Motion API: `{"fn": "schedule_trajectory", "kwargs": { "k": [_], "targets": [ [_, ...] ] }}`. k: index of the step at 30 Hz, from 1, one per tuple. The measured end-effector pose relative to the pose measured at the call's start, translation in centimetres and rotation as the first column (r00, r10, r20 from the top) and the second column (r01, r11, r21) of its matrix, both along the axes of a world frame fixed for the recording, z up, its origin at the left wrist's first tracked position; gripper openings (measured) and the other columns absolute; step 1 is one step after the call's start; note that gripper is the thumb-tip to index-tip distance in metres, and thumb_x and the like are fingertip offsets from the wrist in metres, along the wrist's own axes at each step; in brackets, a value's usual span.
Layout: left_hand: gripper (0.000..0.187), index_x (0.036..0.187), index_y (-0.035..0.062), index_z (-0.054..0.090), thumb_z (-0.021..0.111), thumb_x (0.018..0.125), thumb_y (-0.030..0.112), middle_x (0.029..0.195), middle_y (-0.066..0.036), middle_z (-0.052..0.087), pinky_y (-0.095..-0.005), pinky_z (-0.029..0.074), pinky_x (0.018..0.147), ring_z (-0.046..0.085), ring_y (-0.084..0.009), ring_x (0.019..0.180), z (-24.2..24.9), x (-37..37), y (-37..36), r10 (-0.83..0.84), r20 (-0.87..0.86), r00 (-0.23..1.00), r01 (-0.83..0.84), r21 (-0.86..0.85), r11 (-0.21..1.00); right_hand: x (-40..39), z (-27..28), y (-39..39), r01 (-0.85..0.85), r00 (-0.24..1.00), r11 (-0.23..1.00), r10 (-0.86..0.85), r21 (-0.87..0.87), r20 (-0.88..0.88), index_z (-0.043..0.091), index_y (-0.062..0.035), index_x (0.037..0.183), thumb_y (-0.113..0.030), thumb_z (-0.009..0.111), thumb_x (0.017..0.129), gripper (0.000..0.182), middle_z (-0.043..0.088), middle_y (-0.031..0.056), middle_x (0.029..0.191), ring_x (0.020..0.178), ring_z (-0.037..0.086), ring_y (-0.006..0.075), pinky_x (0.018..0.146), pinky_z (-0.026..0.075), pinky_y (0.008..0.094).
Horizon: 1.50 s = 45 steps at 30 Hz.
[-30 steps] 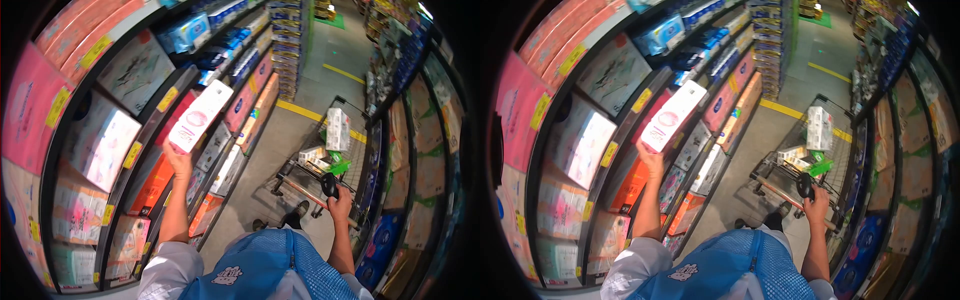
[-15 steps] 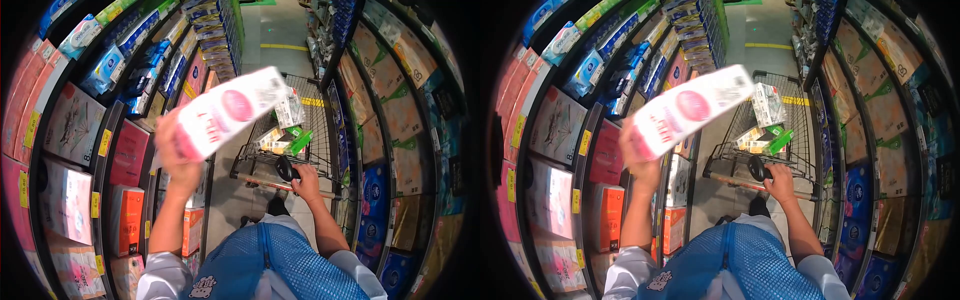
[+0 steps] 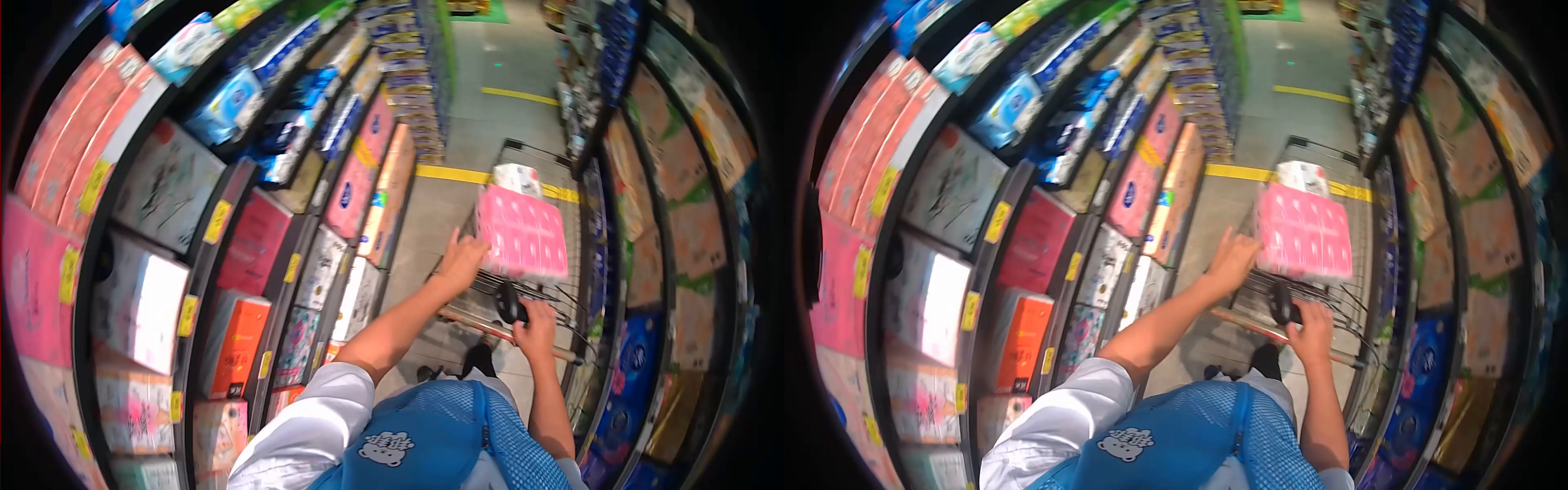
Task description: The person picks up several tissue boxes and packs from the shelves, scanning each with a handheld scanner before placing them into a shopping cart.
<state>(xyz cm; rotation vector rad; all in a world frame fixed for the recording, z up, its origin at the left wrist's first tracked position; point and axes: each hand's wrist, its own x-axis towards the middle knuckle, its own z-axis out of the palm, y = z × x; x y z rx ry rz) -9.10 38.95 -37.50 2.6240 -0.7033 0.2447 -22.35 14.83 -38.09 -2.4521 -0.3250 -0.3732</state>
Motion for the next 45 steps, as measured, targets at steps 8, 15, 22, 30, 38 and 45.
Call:
{"fn": "schedule_trajectory", "kwargs": {
  "k": [8, 15, 22, 30, 38, 45],
  "targets": [
    [0.013, 0.102, 0.0064, 0.068, 0.066, 0.089, 0.007, 0.099, -0.013, 0.071, -0.0471, 0.049, 0.096, 0.066, -0.0355, 0.099, -2.2, -16.1, 14.6, 0.516, -0.164, 0.84, -0.541, -0.297, 0.787, 0.3, 0.2, 0.6, -0.029, 0.999, 0.999, 0.028, -0.037, -0.038, 0.067, -0.0019, 0.114, -0.006, 0.069, 0.067, 0.047, 0.065, 0.0199, 0.102, 0.101, 0.06, 0.0406, 0.095, 0.046, 0.0482],
    [0.015, 0.094, 0.0048, 0.068, 0.057, 0.09, 0.014, 0.089, -0.024, 0.069, -0.0521, 0.053, 0.076, 0.067, -0.0449, 0.085, -15.0, -34.1, 19.9, 0.669, -0.464, 0.58, -0.799, -0.168, 0.577, 1.2, -4.8, -1.7, -0.062, 0.998, 0.998, 0.061, -0.031, -0.021, 0.063, 0.0058, 0.127, -0.002, 0.062, 0.072, 0.056, 0.065, 0.0274, 0.12, 0.115, 0.058, 0.0468, 0.106, 0.042, 0.0513],
    [0.029, 0.108, 0.0054, 0.071, 0.073, 0.081, 0.018, 0.1, -0.019, 0.073, -0.0437, 0.058, 0.084, 0.072, -0.036, 0.091, -27.6, -48.5, 17.2, 0.653, -0.663, 0.367, -0.897, -0.068, 0.436, 2.7, -6.9, -3.1, -0.103, 0.993, 0.99, 0.097, -0.092, -0.067, 0.057, 0.0093, 0.135, 0.0, 0.065, 0.079, 0.058, 0.062, 0.0288, 0.13, 0.125, 0.057, 0.0453, 0.111, 0.041, 0.0479],
    [0.026, 0.104, 0.001, 0.072, 0.071, 0.082, 0.015, 0.086, -0.015, 0.076, -0.0377, 0.061, 0.066, 0.075, -0.0253, 0.067, -27.5, -60.8, 17.3, 0.588, -0.806, -0.06, -0.978, 0.164, 0.126, 1.8, -1.6, 0.2, -0.079, 0.996, 0.982, 0.083, -0.169, 0.014, 0.072, 0.0041, 0.117, -0.025, 0.071, 0.08, 0.047, 0.072, 0.0299, 0.106, 0.098, 0.068, 0.0468, 0.09, 0.054, 0.0509],
    [0.024, 0.106, -0.001, 0.07, 0.071, 0.085, 0.01, 0.083, -0.014, 0.075, -0.0354, 0.062, 0.061, 0.074, -0.0233, 0.066, -28.3, -61.5, 18.0, 0.472, -0.881, -0.031, -0.988, -0.044, -0.148, 4.4, -5.5, -1.8, -0.055, 0.996, 0.984, 0.042, -0.171, -0.081, 0.055, 0.0112, 0.137, -0.004, 0.064, 0.087, 0.053, 0.061, 0.0315, 0.135, 0.127, 0.058, 0.0452, 0.111, 0.043, 0.0449],
    [0.025, 0.106, -0.0021, 0.068, 0.073, 0.083, 0.006, 0.085, -0.017, 0.074, -0.0358, 0.062, 0.059, 0.074, -0.0227, 0.07, -29.6, -60.0, 16.6, 0.572, -0.808, 0.141, -0.986, -0.169, 0.005, 4.4, -6.3, -1.4, -0.102, 0.988, 0.985, 0.083, -0.142, -0.134, 0.049, 0.0122, 0.143, -0.004, 0.064, 0.092, 0.056, 0.058, 0.0329, 0.139, 0.13, 0.055, 0.0461, 0.113, 0.041, 0.0451]
  ]
}}
